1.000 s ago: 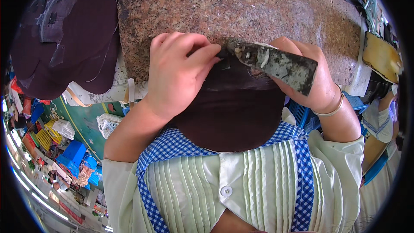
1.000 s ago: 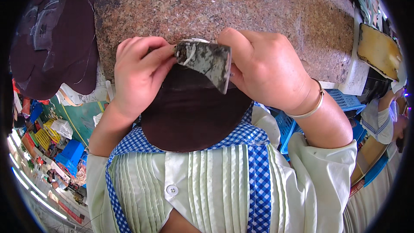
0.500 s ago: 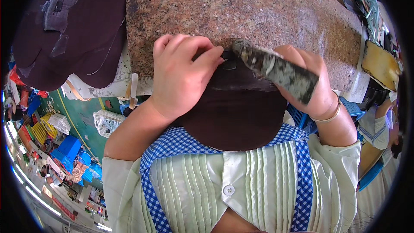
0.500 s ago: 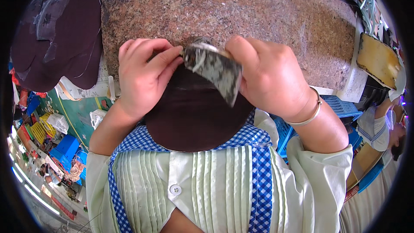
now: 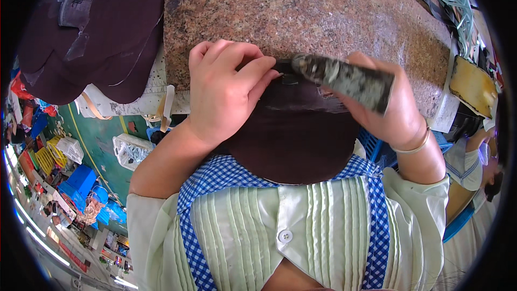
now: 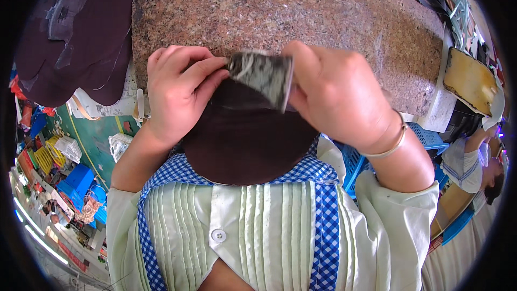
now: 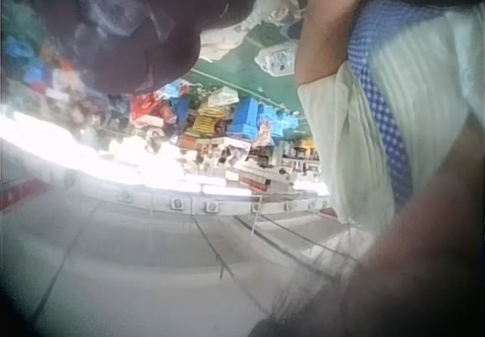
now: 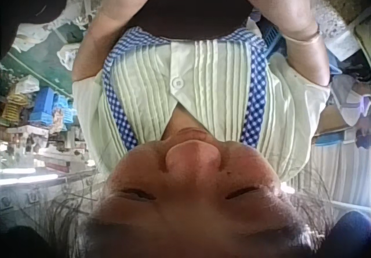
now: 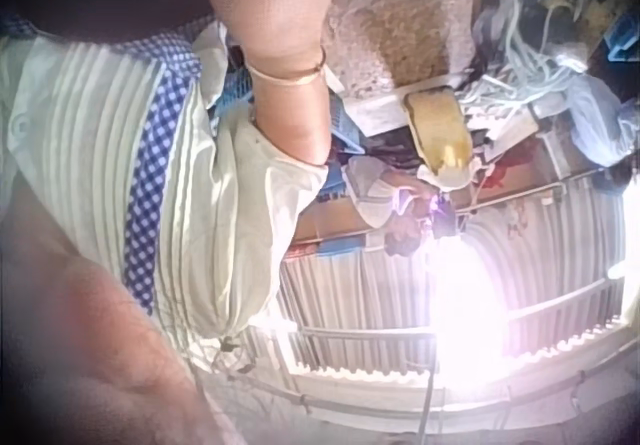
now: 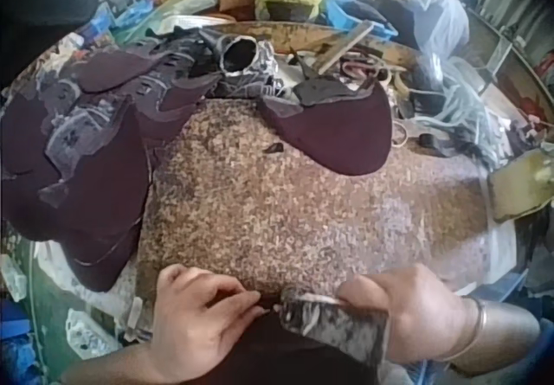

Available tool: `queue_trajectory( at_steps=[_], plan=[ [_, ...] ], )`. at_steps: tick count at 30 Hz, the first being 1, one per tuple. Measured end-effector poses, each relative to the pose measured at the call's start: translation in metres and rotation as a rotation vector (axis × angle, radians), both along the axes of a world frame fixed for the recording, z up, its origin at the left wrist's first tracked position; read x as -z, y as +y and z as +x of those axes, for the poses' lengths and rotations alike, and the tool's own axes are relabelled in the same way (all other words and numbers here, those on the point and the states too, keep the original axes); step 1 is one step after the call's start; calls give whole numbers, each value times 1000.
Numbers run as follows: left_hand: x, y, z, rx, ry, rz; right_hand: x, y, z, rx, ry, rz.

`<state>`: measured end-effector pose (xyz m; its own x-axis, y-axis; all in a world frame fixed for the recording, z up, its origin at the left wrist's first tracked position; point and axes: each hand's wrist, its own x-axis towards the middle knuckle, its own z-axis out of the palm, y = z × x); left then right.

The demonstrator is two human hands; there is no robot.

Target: Hammering shoe upper components to secure adhesive or flatten material on a work surface.

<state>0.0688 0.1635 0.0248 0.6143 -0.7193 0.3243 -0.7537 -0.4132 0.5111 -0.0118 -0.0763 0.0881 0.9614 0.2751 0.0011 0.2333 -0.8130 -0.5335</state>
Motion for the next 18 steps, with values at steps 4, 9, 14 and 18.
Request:
queue_trajectory(
  at_steps=[4, 9, 14, 18],
  plan=[
    [-5, 1, -1, 14, -65, 24, -2, 8, 4, 17, -8, 53],
    [-1, 1, -4, 12, -138, 26, -2, 4, 9, 62, -26, 9],
    [-1, 1, -4, 17, -159, 24, -6, 8, 11, -16, 18, 59],
    [-4, -1, -2, -15, -92, 2, -8, 12, 13, -31, -26, 69]
  ],
)
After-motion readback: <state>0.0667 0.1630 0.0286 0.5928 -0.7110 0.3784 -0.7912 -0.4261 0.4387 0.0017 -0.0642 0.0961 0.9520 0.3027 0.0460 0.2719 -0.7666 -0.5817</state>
